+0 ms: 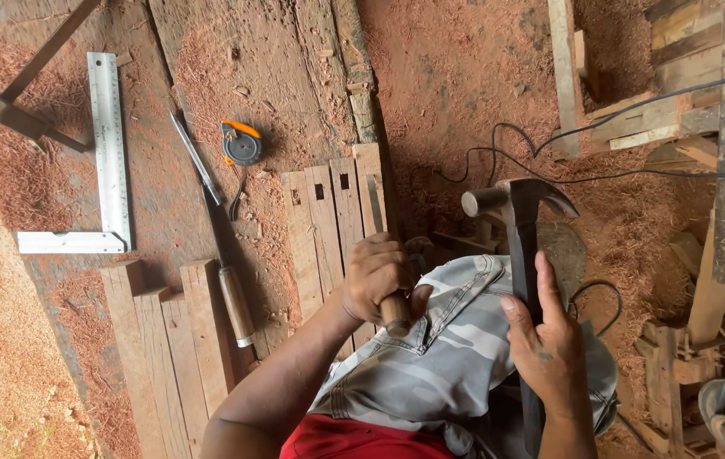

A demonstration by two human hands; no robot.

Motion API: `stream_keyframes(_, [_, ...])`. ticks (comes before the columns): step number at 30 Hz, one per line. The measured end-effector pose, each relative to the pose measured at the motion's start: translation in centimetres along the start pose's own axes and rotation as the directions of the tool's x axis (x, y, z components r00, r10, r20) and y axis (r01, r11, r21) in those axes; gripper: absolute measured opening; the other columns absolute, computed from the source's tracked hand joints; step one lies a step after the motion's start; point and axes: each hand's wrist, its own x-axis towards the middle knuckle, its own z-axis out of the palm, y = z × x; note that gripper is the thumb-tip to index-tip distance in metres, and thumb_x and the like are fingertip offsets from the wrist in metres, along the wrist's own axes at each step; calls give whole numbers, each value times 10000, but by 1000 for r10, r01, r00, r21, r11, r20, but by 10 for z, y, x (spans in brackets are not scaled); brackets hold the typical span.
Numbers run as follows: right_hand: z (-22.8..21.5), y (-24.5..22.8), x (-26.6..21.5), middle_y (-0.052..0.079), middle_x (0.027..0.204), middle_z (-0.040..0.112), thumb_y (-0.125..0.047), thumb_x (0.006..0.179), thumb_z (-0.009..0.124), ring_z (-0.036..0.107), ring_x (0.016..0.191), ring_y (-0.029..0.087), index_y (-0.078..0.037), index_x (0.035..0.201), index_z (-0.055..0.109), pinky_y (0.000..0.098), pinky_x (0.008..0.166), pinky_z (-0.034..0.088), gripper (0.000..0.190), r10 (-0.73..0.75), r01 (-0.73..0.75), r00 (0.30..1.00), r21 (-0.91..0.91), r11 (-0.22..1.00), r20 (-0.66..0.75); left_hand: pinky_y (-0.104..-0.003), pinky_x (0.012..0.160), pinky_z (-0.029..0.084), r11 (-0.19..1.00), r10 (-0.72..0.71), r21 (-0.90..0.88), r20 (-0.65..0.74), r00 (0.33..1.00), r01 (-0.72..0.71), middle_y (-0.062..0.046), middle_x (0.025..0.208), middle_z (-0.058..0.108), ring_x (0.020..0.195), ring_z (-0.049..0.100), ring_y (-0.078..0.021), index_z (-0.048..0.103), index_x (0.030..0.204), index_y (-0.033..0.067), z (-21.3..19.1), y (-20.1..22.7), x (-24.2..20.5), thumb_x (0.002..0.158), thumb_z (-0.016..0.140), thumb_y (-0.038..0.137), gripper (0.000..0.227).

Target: The person uses a hammer to strike a cylindrical wooden object placed on a wooden plank. The person repeatedly lifts and strikes the object with the hammer, occasionally repositioning the object on the plank.

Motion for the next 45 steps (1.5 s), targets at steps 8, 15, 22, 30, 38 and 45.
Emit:
stream_keyframes(8, [0,-2,2,58,676,678,-420,925,620,633,543,134,-148,1617,365,317,489,519,786,29,-29,1000,27,999,1,-376,524,402,999,-43,-29,36,998,44,-59,633,554,553,580,-239,484,715,104,4,9,26,763,785,75,306])
stream_keyframes(15, [2,3,3,112,739,705,-414,933,625,650,577,168,-152,1637,364,332,524,532,796,68,-68,998,30,997,20,-375,543,434,995,-25,-94,3,1000,25,-69,676,575,587,608,-245,503,748,101,-3,6,26,759,766,50,269])
stream_keyframes(22, [7,10,1,273,1450,581,-359,1003,624,671,1166,311,-39,1596,388,374,858,554,714,-267,261,962,-95,961,-58,-372,542,430,995,-36,-92,-42,998,32,-96,732,631,587,602,-245,517,812,86,-5,-1,35,767,760,41,251])
stream_keyframes(30, [-15,-11,-19,185,786,704,-253,989,688,650,647,263,-92,1635,408,367,575,528,723,-96,100,989,25,995,-112,-342,454,371,980,-172,89,-66,983,177,-25,584,486,471,479,-162,451,741,125,17,-39,17,815,756,43,325])
stream_keyframes(38, [-20,-82,-22,175,1007,715,-174,969,682,715,804,296,-44,1462,457,379,694,564,557,-709,696,677,-143,704,-196,-354,505,466,949,-279,124,-93,956,290,-49,663,551,552,568,-201,599,858,90,5,-55,60,707,716,130,194])
stream_keyframes(45, [1,-100,-9,264,1168,705,-181,962,711,712,1038,386,-34,1513,502,412,822,576,608,-639,625,768,-171,762,-42,-373,695,511,924,-119,343,-157,980,167,-93,849,610,769,616,-269,622,943,105,3,-97,49,746,701,142,215])
